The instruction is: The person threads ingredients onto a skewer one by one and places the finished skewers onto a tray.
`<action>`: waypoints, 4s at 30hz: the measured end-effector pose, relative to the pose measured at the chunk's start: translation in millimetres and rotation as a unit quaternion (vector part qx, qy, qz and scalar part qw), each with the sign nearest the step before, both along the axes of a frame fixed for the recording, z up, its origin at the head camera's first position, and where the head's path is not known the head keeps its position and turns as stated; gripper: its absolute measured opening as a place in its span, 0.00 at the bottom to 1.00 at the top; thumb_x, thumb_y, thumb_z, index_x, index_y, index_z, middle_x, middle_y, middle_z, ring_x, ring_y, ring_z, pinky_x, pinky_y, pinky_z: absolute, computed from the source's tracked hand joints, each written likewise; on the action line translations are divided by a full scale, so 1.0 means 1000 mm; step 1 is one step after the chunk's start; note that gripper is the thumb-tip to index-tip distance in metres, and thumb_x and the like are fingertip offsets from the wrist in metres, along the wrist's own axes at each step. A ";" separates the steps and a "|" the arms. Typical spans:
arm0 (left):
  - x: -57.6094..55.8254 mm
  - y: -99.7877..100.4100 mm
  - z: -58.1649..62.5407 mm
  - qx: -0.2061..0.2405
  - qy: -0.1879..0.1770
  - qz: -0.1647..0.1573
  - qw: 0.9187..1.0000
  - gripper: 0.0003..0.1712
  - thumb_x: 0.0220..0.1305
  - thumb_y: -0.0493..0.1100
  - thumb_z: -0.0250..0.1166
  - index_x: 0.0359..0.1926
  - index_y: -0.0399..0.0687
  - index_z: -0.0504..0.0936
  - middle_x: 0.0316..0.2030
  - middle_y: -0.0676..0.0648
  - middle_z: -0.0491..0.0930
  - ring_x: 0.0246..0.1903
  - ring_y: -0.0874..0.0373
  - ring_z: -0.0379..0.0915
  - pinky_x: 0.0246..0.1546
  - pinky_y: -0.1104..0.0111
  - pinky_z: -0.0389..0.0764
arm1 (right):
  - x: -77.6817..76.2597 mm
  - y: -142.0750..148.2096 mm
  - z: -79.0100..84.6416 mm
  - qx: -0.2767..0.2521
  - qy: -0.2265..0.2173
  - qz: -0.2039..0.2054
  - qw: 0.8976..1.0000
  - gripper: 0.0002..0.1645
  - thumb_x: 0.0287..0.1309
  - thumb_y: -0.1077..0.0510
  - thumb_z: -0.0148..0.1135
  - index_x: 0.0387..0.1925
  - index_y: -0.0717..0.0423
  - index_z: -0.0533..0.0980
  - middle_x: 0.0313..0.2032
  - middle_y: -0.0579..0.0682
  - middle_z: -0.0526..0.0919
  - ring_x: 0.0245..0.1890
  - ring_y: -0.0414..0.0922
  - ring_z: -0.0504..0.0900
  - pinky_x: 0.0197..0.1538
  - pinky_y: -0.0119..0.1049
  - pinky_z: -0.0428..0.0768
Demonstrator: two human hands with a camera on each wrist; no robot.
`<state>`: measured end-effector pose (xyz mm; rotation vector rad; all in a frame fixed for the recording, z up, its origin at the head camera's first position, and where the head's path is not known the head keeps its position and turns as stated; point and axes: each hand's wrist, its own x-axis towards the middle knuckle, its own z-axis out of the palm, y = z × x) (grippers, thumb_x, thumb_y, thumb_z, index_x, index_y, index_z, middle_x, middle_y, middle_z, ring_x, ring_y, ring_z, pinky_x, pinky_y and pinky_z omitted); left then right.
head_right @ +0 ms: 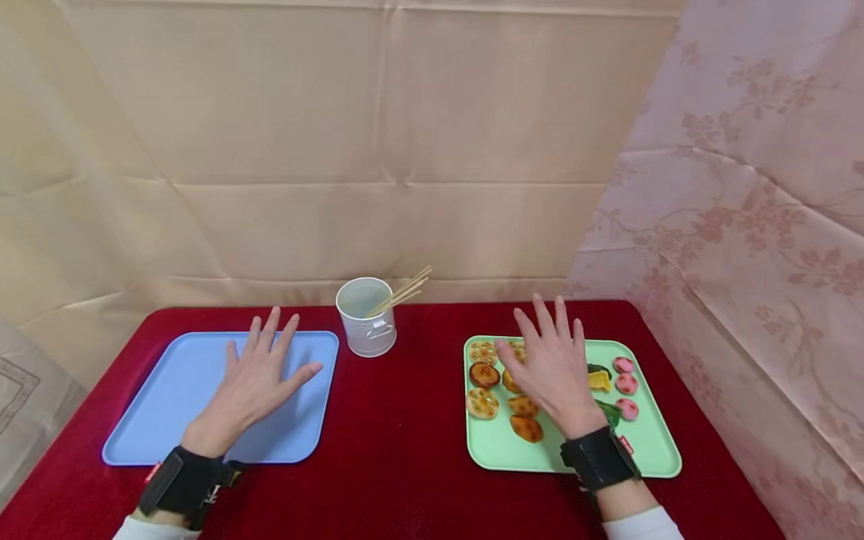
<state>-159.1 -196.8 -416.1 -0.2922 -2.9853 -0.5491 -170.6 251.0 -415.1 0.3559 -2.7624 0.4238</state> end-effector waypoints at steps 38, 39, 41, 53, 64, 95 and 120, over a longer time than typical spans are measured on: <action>0.001 0.033 0.011 0.095 0.071 -0.005 0.993 0.48 0.66 0.63 0.66 0.78 0.42 0.62 0.78 0.37 0.56 0.77 0.37 0.49 0.71 0.36 0.53 | -0.026 -0.118 0.070 -0.126 0.239 0.064 0.961 0.16 0.67 0.56 0.62 0.26 0.60 0.84 0.17 0.50 0.79 0.15 0.44 0.70 0.20 0.38 0.65; 0.001 0.033 0.012 0.102 0.073 -0.005 0.992 0.48 0.67 0.62 0.66 0.78 0.42 0.62 0.78 0.37 0.56 0.77 0.37 0.50 0.71 0.37 0.54 | -0.024 -0.114 0.073 -0.133 0.253 0.064 0.956 0.16 0.66 0.57 0.62 0.24 0.60 0.83 0.16 0.51 0.78 0.15 0.45 0.70 0.20 0.39 0.65; 0.001 0.035 0.014 0.123 0.069 -0.006 0.990 0.48 0.67 0.62 0.65 0.79 0.43 0.61 0.79 0.38 0.55 0.77 0.38 0.50 0.71 0.37 0.56 | -0.020 -0.105 0.080 -0.150 0.277 0.063 0.947 0.15 0.65 0.58 0.62 0.23 0.61 0.83 0.16 0.51 0.79 0.15 0.46 0.73 0.20 0.40 0.68; 0.005 0.054 0.022 0.341 0.048 -0.022 0.938 0.42 0.73 0.55 0.61 0.80 0.47 0.57 0.78 0.41 0.57 0.75 0.42 0.55 0.67 0.39 0.65 | 0.015 -0.067 0.094 -0.332 0.264 0.010 0.905 0.15 0.71 0.59 0.62 0.30 0.66 0.82 0.26 0.54 0.85 0.28 0.36 0.80 0.35 0.20 0.74; 0.011 0.091 0.024 0.686 -0.088 -0.117 0.712 0.32 0.83 0.46 0.46 0.77 0.33 0.53 0.74 0.31 0.60 0.72 0.38 0.63 0.68 0.56 0.70 | 0.029 -0.075 0.066 -0.504 0.113 0.008 0.857 0.16 0.75 0.55 0.60 0.42 0.66 0.84 0.36 0.47 0.90 0.37 0.41 0.87 0.46 0.30 0.82; 0.016 0.139 0.019 0.832 -0.135 -0.083 0.531 0.16 0.82 0.36 0.48 0.65 0.42 0.63 0.67 0.39 0.76 0.67 0.47 0.73 0.64 0.59 0.73 | 0.053 -0.141 0.009 -0.627 -0.152 0.057 0.762 0.17 0.76 0.56 0.58 0.53 0.66 0.81 0.44 0.58 0.89 0.44 0.50 0.88 0.50 0.40 0.85; 0.017 0.064 0.018 0.535 0.020 -0.118 0.836 0.12 0.78 0.34 0.56 0.58 0.40 0.70 0.42 0.39 0.89 0.27 0.54 0.80 0.42 0.67 0.83 | 0.040 -0.048 0.006 -0.141 -0.111 0.069 0.981 0.11 0.67 0.58 0.69 0.49 0.54 0.86 0.45 0.47 0.88 0.45 0.48 0.86 0.47 0.47 0.82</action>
